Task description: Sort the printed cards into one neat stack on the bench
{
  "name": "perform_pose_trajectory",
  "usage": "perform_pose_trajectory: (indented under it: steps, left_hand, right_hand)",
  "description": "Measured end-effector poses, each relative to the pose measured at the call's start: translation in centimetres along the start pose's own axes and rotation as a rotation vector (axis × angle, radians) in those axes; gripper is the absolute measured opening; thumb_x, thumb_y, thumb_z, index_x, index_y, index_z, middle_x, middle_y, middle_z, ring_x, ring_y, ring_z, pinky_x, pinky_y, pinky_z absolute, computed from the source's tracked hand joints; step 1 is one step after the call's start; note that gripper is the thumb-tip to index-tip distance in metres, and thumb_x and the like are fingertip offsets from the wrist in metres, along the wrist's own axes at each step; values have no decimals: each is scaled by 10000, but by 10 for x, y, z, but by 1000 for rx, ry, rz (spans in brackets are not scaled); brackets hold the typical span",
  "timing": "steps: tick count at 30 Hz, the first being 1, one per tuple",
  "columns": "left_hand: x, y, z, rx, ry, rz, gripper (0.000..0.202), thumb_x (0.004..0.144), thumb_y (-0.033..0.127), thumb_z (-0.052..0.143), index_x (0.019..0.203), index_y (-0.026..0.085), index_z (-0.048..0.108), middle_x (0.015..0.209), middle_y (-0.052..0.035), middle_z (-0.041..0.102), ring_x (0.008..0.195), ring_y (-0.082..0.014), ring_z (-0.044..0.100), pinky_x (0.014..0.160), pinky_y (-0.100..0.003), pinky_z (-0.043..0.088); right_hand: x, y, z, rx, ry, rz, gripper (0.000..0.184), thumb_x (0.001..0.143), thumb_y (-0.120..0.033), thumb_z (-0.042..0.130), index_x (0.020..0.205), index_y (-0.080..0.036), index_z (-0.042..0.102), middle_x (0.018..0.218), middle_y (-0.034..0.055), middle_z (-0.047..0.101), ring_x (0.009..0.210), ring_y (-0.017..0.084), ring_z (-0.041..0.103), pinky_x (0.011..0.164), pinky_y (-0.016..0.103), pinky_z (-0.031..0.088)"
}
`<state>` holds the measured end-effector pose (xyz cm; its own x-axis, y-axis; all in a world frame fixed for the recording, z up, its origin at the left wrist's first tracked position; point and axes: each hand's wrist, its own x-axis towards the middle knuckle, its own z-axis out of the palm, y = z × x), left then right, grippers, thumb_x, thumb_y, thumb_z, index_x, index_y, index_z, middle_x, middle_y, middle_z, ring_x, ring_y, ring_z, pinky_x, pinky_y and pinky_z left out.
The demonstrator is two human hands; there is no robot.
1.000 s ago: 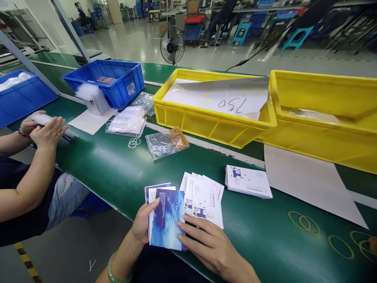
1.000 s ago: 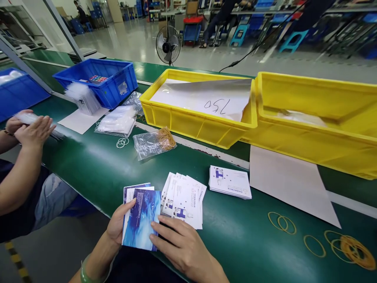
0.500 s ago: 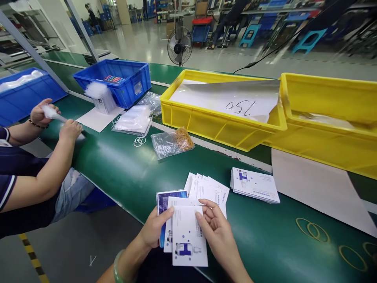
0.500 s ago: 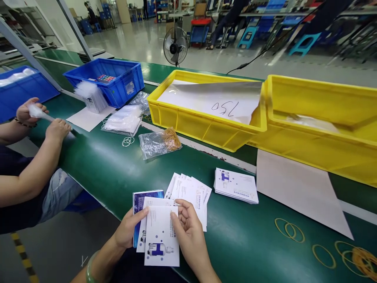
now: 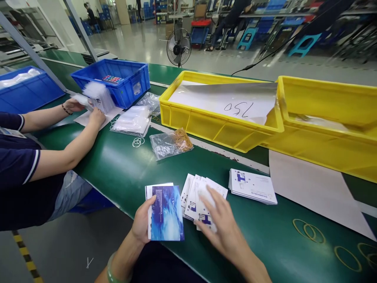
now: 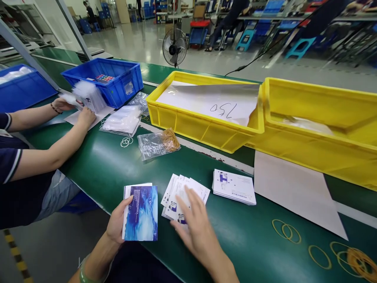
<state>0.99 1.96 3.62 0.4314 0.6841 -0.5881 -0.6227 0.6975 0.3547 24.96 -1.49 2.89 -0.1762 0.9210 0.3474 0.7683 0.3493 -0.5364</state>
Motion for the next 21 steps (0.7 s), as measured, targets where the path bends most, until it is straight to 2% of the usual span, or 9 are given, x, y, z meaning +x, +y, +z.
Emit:
perform_pose_trajectory:
  steps: [2,4,8,10,12,14,16,19,21]
  left_hand:
    - [1,-4,5,35,53,8,312,902,328,633,1036,66,737,907,-139,783,956,-315,738,977,-434,523]
    - [2,-7,12,60,64,19,312,896,323,652,1053,65,732,914,-143,783,963,-323,736,967,-437,528]
    - [3,-3,18,60,3,18,445,858,440,695,1054,42,735,975,-170,778,1005,-343,720,959,-426,529]
    - [3,0,17,33,-55,44,536,821,514,708,1077,45,732,1070,-176,764,1034,-347,709,937,-409,538]
    - [2,0,16,24,-77,51,579,778,542,737,1098,59,729,1142,-172,745,1058,-351,700,924,-404,541]
    - [2,-3,15,69,-24,49,575,724,518,803,1078,70,733,1101,-169,759,1053,-363,701,928,-419,537]
    - [0,-10,17,153,46,57,582,666,487,869,1053,74,731,1010,-167,779,1040,-381,704,938,-446,533]
    - [-2,-19,24,257,62,63,610,623,486,907,1043,84,723,963,-164,784,1047,-394,701,938,-476,535]
    - [-3,-20,27,262,41,31,606,629,526,891,1013,85,731,958,-161,785,1056,-390,699,959,-479,528]
  right_hand:
    - [-2,-16,0,-72,-100,-297,389,990,-220,525,1374,-232,585,1465,153,557,1357,359,494,940,526,574]
    - [-1,-27,-5,-49,-116,-461,316,1002,-175,494,1269,-215,660,1335,114,678,1267,310,598,898,445,609]
    - [-1,-34,-22,221,-27,-506,287,1014,-153,475,1225,-183,667,1096,98,791,1055,234,731,863,348,623]
    - [-5,-35,-28,415,38,-343,325,999,-130,484,1262,-234,644,1019,78,802,925,218,761,786,324,636]
    - [-7,-37,-28,583,101,-25,290,986,-143,523,1182,-298,671,871,25,787,694,181,745,622,273,622]
    - [-6,-39,-21,715,101,321,157,980,-230,572,1051,-290,699,828,8,749,517,135,657,498,244,569]
    - [-3,-39,-11,832,29,549,170,967,-363,598,1065,-253,684,860,30,725,478,116,596,460,247,541]
    - [1,-35,1,937,-57,686,367,912,-486,648,1177,-232,621,891,44,693,563,134,597,476,252,537]
    - [2,-27,1,960,-72,715,388,890,-518,665,1147,-231,614,835,25,666,584,140,591,473,245,527]
